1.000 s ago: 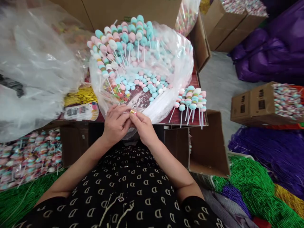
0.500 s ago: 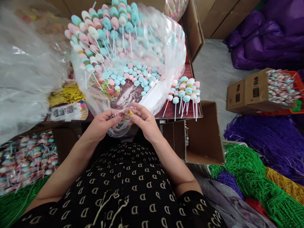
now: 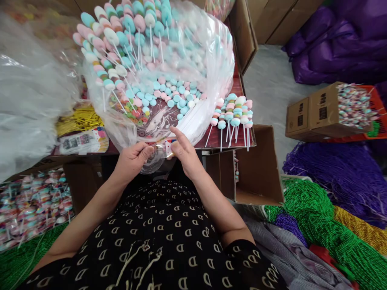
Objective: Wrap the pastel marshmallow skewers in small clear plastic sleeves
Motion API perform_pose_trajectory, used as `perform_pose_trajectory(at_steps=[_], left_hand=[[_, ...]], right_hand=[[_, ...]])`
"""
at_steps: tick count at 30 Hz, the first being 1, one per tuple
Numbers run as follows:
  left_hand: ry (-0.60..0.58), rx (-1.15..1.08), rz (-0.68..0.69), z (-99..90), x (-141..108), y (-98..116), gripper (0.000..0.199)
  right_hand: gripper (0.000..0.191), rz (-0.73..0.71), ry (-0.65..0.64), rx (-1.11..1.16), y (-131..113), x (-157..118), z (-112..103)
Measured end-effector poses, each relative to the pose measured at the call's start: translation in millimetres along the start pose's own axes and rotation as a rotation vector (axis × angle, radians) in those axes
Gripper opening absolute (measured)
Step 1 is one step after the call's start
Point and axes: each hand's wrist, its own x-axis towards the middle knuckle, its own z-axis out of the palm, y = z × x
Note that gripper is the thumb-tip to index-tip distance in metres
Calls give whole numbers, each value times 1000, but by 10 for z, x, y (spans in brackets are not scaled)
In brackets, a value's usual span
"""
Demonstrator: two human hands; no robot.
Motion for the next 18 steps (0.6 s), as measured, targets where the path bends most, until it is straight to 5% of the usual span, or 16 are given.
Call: perform_pose_trajectory(at_steps=[3,10,13,18], left_hand=[[-6,-67,-6,41,7,10,35],[-159,-636,-235,50,60,-38,38],[-162,-680,-290,19,67,-30,41],[-101,-624,-225,55,61,-42,48]], right_hand=[[71,-4,10,-6,23,-16,-9],[45,-56,129,-15,-1,-28,-42],[35,-47,157,-25,-1,-31,-68],[46,-47,244,-45,44,-65,-52]])
